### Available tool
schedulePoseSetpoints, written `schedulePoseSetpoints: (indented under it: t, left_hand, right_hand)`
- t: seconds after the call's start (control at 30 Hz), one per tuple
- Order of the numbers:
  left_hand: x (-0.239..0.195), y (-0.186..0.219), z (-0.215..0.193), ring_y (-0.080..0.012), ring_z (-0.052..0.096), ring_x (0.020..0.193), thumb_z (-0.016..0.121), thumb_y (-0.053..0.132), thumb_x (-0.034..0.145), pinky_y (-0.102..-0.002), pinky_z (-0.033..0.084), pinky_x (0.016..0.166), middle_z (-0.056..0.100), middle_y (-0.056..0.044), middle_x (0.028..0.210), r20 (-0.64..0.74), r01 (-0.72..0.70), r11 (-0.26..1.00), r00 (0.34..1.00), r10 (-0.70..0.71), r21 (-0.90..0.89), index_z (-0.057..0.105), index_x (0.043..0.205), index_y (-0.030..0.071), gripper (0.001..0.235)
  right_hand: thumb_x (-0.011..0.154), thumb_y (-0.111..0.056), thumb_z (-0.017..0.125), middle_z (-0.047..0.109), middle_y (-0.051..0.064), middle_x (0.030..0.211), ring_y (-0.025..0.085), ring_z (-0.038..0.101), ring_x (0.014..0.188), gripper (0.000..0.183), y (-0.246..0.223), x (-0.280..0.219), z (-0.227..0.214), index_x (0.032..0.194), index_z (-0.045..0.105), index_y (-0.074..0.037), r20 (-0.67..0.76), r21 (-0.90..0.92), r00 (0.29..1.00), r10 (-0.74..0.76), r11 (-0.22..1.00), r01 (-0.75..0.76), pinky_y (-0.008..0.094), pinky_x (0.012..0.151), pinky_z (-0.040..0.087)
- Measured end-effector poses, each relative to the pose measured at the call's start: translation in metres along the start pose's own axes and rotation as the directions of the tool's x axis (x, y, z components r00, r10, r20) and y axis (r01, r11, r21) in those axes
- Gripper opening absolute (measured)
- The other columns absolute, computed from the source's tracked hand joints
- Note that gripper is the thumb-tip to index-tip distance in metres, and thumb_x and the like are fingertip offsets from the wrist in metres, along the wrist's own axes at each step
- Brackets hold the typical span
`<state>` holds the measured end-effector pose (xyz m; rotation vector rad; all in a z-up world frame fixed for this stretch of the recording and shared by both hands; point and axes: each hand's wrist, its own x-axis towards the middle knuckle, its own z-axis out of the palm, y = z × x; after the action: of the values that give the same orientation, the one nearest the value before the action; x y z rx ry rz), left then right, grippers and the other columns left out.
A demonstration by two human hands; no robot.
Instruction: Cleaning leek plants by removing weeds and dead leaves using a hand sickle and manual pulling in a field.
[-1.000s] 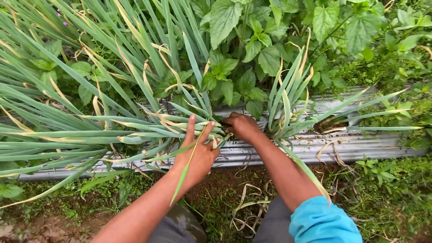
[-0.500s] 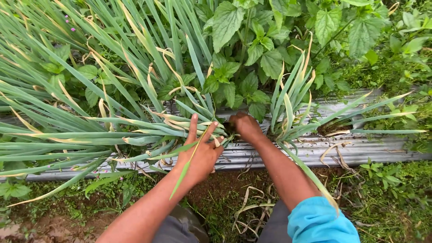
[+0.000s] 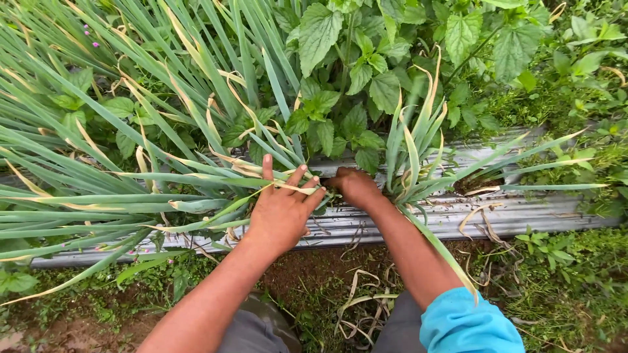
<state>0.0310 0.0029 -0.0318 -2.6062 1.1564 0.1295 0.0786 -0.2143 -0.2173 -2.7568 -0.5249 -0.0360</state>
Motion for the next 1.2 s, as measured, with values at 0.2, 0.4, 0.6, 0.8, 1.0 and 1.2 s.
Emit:
schedulePoseSetpoints:
  t: [0.2,0.4,0.6,0.8,1.0,1.2]
  left_hand:
    - [0.0,-0.004,0.001,-0.0268,0.027,0.151,0.087,0.044,0.074,-0.081,-0.013,0.115,0.051,-0.001,0.152,-0.008,-0.006,1.0,1.0,0.006,-0.017,0.043,0.151,0.025,0.091]
    - [-0.002,-0.002,-0.003,-0.0263,0.028,0.151,0.086,0.041,0.076,-0.08,-0.013,0.115,0.05,-0.001,0.153,-0.015,0.006,0.999,1.0,-0.006,-0.032,0.041,0.152,0.025,0.09]
    - [0.002,-0.006,-0.003,-0.0255,0.028,0.151,0.085,0.038,0.076,-0.082,-0.012,0.114,0.045,0.0,0.157,-0.066,0.045,0.998,0.997,-0.048,-0.048,0.031,0.158,0.025,0.099]
    - [0.006,-0.008,0.004,-0.0265,0.027,0.152,0.082,0.028,0.079,-0.079,0.014,0.115,0.044,0.002,0.159,-0.218,0.096,0.994,0.972,-0.083,0.051,0.033,0.157,0.028,0.092]
    - [0.008,-0.004,0.003,-0.0281,0.03,0.152,0.069,0.013,0.088,-0.077,0.02,0.111,0.055,0.002,0.152,-0.343,0.123,0.989,0.935,-0.088,0.079,0.048,0.15,0.028,0.067]
    - [0.005,-0.007,0.011,-0.0286,0.028,0.153,0.066,0.013,0.089,-0.081,0.015,0.112,0.057,0.001,0.15,-0.37,0.12,0.989,0.925,-0.082,0.081,0.05,0.148,0.028,0.063]
  right_hand:
    - [0.083,-0.023,0.069,0.065,-0.004,0.089,0.022,0.069,0.089,0.011,0.013,0.008,0.033,0.092,0.075,-0.028,-0.001,-0.217,0.995,-0.097,0.971,0.095,0.038,0.076,0.058]
    - [0.088,-0.021,0.06,0.063,-0.003,0.087,0.024,0.069,0.085,0.013,0.029,0.012,0.058,0.093,0.072,-0.023,-0.027,-0.192,0.992,-0.123,0.974,0.116,0.041,0.071,0.057]
    - [0.089,-0.013,0.054,0.057,0.009,0.129,0.041,0.065,0.11,0.039,-0.02,-0.004,-0.031,0.127,0.059,-0.012,0.074,0.158,0.928,0.365,0.915,-0.372,0.056,0.093,0.055]
    - [0.084,-0.008,0.063,0.074,0.024,0.094,0.044,0.071,0.098,0.017,0.015,-0.034,-0.019,0.097,0.072,-0.004,0.125,0.186,0.975,0.184,0.961,-0.205,0.053,0.089,0.056]
    - [0.081,-0.024,0.073,0.07,0.021,0.112,0.043,0.073,0.096,0.043,-0.008,-0.036,0.026,0.118,0.069,-0.003,0.13,0.061,0.979,0.158,0.984,-0.167,0.05,0.081,0.062]
    - [0.092,-0.01,0.05,0.068,0.022,0.106,0.041,0.073,0.092,0.033,0.008,-0.036,0.067,0.119,0.066,0.0,0.013,-0.066,0.991,0.133,0.989,-0.132,0.048,0.073,0.062]
